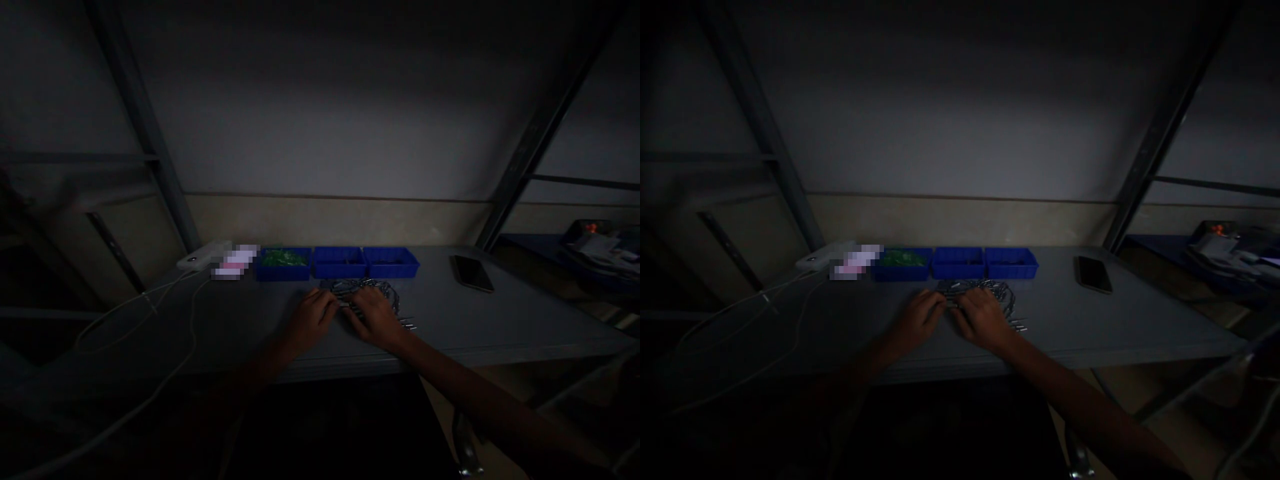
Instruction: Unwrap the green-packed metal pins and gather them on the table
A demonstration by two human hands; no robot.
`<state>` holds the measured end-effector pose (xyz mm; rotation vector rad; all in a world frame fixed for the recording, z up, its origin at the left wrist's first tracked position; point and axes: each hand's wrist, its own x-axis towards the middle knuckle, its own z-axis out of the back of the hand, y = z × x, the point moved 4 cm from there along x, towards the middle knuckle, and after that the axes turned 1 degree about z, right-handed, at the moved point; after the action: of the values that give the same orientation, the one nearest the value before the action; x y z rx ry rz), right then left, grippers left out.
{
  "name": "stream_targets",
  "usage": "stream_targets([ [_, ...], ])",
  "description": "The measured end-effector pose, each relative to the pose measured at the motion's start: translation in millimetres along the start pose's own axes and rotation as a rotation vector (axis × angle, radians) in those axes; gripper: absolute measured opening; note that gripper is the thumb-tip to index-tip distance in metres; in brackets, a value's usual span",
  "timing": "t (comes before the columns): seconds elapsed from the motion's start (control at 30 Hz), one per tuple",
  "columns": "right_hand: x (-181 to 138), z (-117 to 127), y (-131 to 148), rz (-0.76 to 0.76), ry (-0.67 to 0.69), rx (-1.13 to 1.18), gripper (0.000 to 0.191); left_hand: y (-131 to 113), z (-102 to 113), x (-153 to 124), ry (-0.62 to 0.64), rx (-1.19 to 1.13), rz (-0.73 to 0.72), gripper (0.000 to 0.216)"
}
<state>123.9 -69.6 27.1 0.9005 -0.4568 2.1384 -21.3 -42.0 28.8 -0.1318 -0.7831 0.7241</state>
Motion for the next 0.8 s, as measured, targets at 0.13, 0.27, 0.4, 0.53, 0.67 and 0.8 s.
stream_targets([
  [0.13, -0.1, -0.5, -1.3, -0.016, -0.005, -0.025, 0.019, 1.3, -1.0, -2.2, -0.010, -0.040, -0.004, 0.014],
  [0.27, -0.1, -1.1, -1.4, -0.022, 0.002, -0.004, 0.020, 0.7, -0.8, -2.0, -0.003, -0.023, -0.012, 0.015],
  [0.4, -1.3, -2.4, -1.5, -0.012, -0.006, 0.011, 0.020, 1.5, -1.6, 0.5, 0.006, 0.001, 0.013, 0.019],
  [0.53, 4.3, -6.3, -15.3, -0.038, 0.021, -0.040, 0.022, 7.0, -7.5, 2.1, 0.061, 0.044, 0.053, 0.022],
  [0.67, 24.2, -11.3, -52.4, -0.200, 0.032, -0.132, 0.023, 12.3, -13.3, 0.5, 0.142, 0.132, 0.057, 0.022],
  [0.8, 43.8, -21.6, -87.4, -0.338, 0.027, -0.197, 0.023, 14.0, -13.0, -2.1, 0.185, 0.199, 0.090, 0.018],
])
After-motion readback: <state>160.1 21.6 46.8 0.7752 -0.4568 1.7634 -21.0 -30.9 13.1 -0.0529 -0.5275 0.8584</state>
